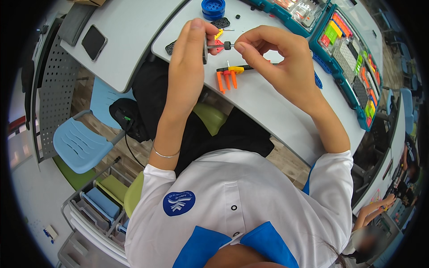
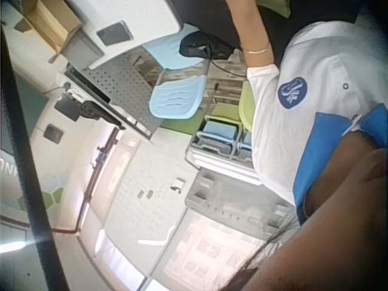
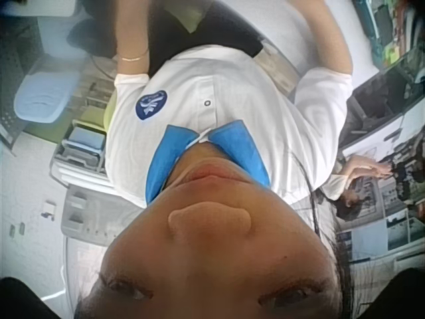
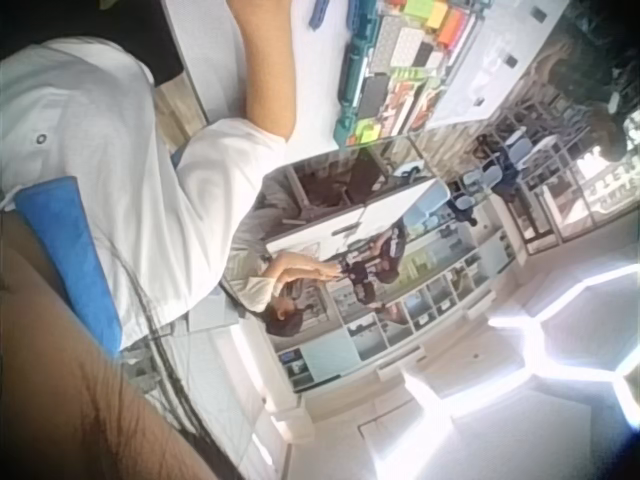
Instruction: The person assembles colorful plastic building blocks on a white table. They connect various pieces including a black chain, red and yellow connectors, and a grey circular component, using a screwdriver to secure parts.
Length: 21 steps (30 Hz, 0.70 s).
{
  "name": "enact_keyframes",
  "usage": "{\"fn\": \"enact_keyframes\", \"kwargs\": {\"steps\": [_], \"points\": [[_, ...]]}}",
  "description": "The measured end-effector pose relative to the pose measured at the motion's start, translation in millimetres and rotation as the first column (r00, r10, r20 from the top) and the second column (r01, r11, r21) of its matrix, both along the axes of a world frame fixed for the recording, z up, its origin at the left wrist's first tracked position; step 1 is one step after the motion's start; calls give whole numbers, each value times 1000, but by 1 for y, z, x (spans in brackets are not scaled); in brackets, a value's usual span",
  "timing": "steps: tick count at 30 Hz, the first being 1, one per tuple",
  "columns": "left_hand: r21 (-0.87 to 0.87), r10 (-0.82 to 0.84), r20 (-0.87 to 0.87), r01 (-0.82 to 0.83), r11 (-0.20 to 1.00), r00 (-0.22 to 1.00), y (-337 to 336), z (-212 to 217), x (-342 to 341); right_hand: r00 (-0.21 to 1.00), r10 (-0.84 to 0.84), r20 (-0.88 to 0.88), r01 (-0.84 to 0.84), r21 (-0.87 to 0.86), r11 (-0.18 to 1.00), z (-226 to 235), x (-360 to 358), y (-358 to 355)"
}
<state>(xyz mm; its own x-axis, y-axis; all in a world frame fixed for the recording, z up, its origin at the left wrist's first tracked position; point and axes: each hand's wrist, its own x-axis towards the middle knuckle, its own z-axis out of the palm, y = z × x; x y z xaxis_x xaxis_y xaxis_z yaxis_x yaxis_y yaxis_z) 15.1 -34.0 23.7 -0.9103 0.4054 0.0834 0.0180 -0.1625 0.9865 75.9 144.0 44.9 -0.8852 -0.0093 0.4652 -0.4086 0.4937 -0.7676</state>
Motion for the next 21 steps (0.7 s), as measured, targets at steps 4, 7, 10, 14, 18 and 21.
{"fn": "enact_keyframes", "kwargs": {"steps": [4,7,10,14,18,21], "points": [[201,-69,221,24,979,973,9,-12,10,1000,-9,30,10,-39,999,5,0,-2],[402,-84,319,-55,914,944,15,-16,11,998,-25,64,29,-76,997,2,-1,-2],[463,-96,335,-75,883,937,15,-12,11,996,-27,82,40,-160,986,-2,0,-3],[507,-37,322,-139,851,946,13,-8,8,984,19,179,38,-308,951,-6,2,-9],[421,-38,207,-54,906,977,6,-6,10,985,22,173,38,-335,942,-13,5,-14],[359,-64,272,-40,933,960,12,-6,20,985,35,171,23,-322,946,-12,6,-15]]}}
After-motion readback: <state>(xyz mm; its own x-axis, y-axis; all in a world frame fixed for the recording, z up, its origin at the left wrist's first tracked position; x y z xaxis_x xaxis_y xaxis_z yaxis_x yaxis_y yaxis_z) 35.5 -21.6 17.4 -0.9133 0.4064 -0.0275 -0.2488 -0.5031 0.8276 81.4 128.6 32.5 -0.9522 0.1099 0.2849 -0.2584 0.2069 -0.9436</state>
